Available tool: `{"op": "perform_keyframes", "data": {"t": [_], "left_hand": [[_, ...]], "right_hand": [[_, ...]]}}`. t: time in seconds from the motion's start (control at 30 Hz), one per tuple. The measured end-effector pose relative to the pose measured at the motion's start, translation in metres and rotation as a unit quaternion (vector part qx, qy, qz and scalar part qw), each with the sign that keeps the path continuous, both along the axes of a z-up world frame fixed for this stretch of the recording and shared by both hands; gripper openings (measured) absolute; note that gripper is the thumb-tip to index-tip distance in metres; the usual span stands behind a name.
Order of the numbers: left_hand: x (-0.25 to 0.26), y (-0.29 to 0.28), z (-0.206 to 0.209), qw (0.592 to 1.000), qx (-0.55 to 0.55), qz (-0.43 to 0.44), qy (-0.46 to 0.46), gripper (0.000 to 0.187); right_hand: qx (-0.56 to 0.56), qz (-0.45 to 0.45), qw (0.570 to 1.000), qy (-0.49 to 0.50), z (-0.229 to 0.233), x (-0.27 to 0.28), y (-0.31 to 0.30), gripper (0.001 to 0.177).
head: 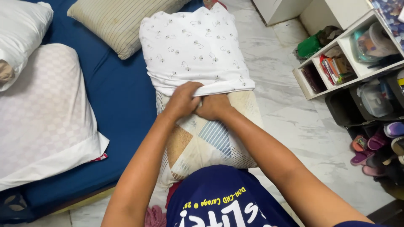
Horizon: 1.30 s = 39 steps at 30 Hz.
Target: Put clean pillowcases on several bed pillows.
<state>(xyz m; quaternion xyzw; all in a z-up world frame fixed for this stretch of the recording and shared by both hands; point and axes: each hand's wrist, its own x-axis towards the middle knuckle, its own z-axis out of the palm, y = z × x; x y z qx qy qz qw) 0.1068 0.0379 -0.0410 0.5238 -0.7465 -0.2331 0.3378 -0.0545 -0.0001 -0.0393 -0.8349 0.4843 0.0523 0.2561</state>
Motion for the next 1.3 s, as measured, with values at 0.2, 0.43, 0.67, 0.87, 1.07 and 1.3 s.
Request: {"op": "perform_keyframes", "data": {"t": [0.2, 0.43, 0.67, 0.87, 1.07, 1.3], "left_hand": [[0.083, 0.023, -0.046, 0.946, -0.099, 0.277, -0.135, 0.030], [0.096, 0.028, -0.110, 0.945, -0.007, 0.327, -0.003, 0.026], [0.093, 0.033, -0.102, 0.936, 0.067, 0.291, 0.184, 0.026], [0.064, 0.038, -0.092, 0.929, 0.114, 0.196, 0.291, 0.018], [0.021, 0.058, -0.007, 0.960, 0.140, 0.190, 0.153, 0.019], [-0.005, 0.070, 0.039, 0.993, 0.046, 0.103, 0.025, 0.019]], "right_hand": [[-0.015, -0.045, 0.999, -0.026, 0.027, 0.024, 0.010, 0.108], [0.050, -0.030, 0.991, 0.120, 0.053, 0.084, 0.025, 0.079], [0.003, 0.029, 0.999, 0.035, 0.012, 0.105, 0.021, 0.074], [-0.065, 0.113, 0.990, -0.055, -0.080, 0.097, -0.047, 0.061], [-0.059, 0.122, 0.990, -0.051, -0.063, 0.093, -0.055, 0.060], [-0.053, 0.147, 0.987, -0.048, -0.052, 0.089, -0.057, 0.060]]}}
